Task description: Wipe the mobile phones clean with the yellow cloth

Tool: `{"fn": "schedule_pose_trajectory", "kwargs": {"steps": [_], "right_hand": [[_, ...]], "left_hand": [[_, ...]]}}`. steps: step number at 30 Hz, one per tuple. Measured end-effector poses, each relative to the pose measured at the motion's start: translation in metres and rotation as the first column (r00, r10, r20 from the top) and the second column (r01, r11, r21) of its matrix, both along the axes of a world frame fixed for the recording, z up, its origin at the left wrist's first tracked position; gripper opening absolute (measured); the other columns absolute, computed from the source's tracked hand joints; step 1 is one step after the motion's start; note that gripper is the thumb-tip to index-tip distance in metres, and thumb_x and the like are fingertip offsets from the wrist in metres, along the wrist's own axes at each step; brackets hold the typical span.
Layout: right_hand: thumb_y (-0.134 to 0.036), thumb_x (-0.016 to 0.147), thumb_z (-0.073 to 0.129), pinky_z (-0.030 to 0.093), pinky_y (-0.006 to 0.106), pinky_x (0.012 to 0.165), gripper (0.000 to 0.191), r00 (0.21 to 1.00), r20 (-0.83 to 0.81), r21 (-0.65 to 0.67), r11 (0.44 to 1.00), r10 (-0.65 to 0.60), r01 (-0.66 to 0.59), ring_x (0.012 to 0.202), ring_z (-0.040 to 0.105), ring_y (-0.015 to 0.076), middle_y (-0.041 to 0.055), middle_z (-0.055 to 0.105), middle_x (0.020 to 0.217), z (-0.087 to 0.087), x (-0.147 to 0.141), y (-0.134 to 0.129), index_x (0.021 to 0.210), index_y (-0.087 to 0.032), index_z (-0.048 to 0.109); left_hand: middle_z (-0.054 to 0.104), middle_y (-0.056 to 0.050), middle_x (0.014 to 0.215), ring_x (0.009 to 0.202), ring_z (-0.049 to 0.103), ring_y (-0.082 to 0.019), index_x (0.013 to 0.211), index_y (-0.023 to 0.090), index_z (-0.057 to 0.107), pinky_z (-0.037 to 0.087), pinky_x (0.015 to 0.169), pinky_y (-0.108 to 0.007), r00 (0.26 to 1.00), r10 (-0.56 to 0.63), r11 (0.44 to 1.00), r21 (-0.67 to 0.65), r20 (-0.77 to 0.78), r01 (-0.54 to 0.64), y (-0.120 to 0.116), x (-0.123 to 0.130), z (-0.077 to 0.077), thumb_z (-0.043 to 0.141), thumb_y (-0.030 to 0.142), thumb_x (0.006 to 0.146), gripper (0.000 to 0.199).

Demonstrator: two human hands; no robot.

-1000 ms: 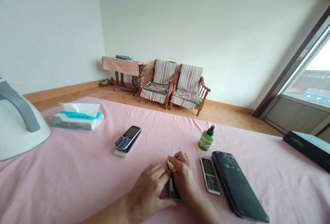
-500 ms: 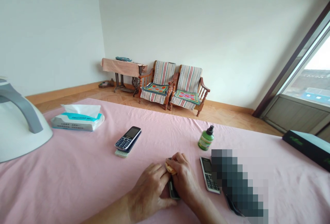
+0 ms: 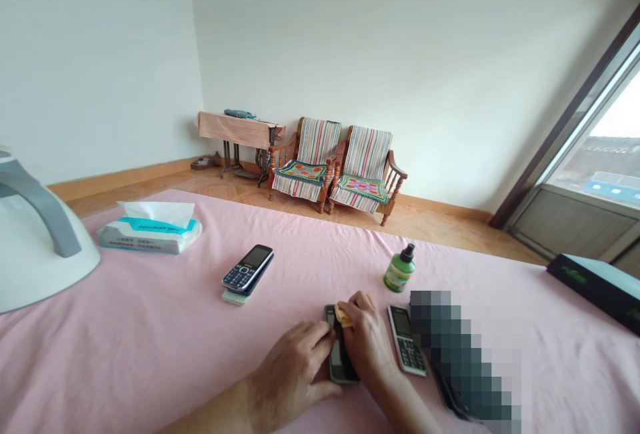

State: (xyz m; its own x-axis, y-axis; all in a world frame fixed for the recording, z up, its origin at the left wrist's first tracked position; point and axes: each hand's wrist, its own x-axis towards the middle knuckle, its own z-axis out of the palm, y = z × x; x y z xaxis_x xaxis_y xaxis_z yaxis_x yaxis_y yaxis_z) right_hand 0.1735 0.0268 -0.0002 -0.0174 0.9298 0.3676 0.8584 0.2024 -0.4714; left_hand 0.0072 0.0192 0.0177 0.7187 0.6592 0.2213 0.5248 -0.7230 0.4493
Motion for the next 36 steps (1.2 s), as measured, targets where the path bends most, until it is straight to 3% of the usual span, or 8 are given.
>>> {"fn": "schedule_pose_trajectory", "kwargs": {"steps": [9, 16, 24, 32, 36], "right_hand": [[-0.004, 0.086, 0.052, 0.037, 0.024, 0.069, 0.025, 0.972, -0.036, 0.012, 0.973, 0.232, -0.232, 0.081, 0.05, 0.016, 0.0027, 0.056, 0.083, 0.003, -0.008, 0.004, 0.07, -0.019, 0.064], [0.001, 0.081, 0.05, 0.038, 0.026, 0.072, 0.025, 0.986, -0.09, 0.021, 0.99, 0.14, -0.138, 0.082, 0.051, 0.0174, 0.0047, 0.054, 0.083, 0.005, 0.008, 0.007, 0.075, -0.017, 0.067], [-0.001, 0.081, 0.05, 0.038, 0.023, 0.064, 0.025, 0.97, -0.17, -0.049, 0.982, 0.172, -0.183, 0.073, 0.054, 0.0144, 0.002, 0.055, 0.079, 0.002, 0.009, -0.025, 0.07, -0.018, 0.064], [-0.008, 0.085, 0.049, 0.04, 0.025, 0.069, 0.023, 0.971, -0.191, 0.02, 0.989, 0.147, -0.146, 0.078, 0.056, 0.017, 0.0047, 0.055, 0.083, 0.0, 0.012, 0.0, 0.081, -0.016, 0.07], [-0.006, 0.083, 0.05, 0.041, 0.024, 0.069, 0.023, 0.963, -0.211, 0.001, 0.985, 0.168, -0.171, 0.077, 0.056, 0.0155, 0.0036, 0.055, 0.082, 0.0, 0.014, -0.009, 0.079, -0.017, 0.069]], "left_hand": [[0.059, -0.006, 0.12, 0.114, 0.053, -0.026, 0.12, 0.021, 0.057, 0.041, 0.102, -0.036, 1.0, -0.008, 0.997, -0.076, 0.017, 0.009, 0.0, 0.001, 0.003, 0.082, 0.023, 0.07, 0.056], [0.061, -0.009, 0.111, 0.103, 0.057, -0.028, 0.113, 0.014, 0.06, 0.046, 0.097, -0.038, 0.999, 0.02, 0.999, -0.043, -0.031, -0.021, -0.002, 0.004, 0.004, 0.084, 0.026, 0.067, 0.053], [0.059, -0.006, 0.117, 0.108, 0.055, -0.027, 0.116, 0.02, 0.058, 0.044, 0.098, -0.038, 1.0, -0.005, 0.999, -0.043, -0.008, 0.005, 0.0, 0.003, 0.004, 0.082, 0.025, 0.07, 0.052], [0.06, -0.008, 0.113, 0.105, 0.055, -0.027, 0.109, 0.016, 0.062, 0.045, 0.097, -0.038, 1.0, 0.007, 1.0, -0.028, -0.001, -0.007, 0.001, 0.002, 0.002, 0.085, 0.027, 0.065, 0.051], [0.059, -0.007, 0.115, 0.105, 0.054, -0.027, 0.111, 0.018, 0.06, 0.045, 0.096, -0.038, 1.0, -0.004, 1.0, -0.01, 0.03, 0.004, 0.002, 0.001, -0.001, 0.086, 0.027, 0.063, 0.055]]}}
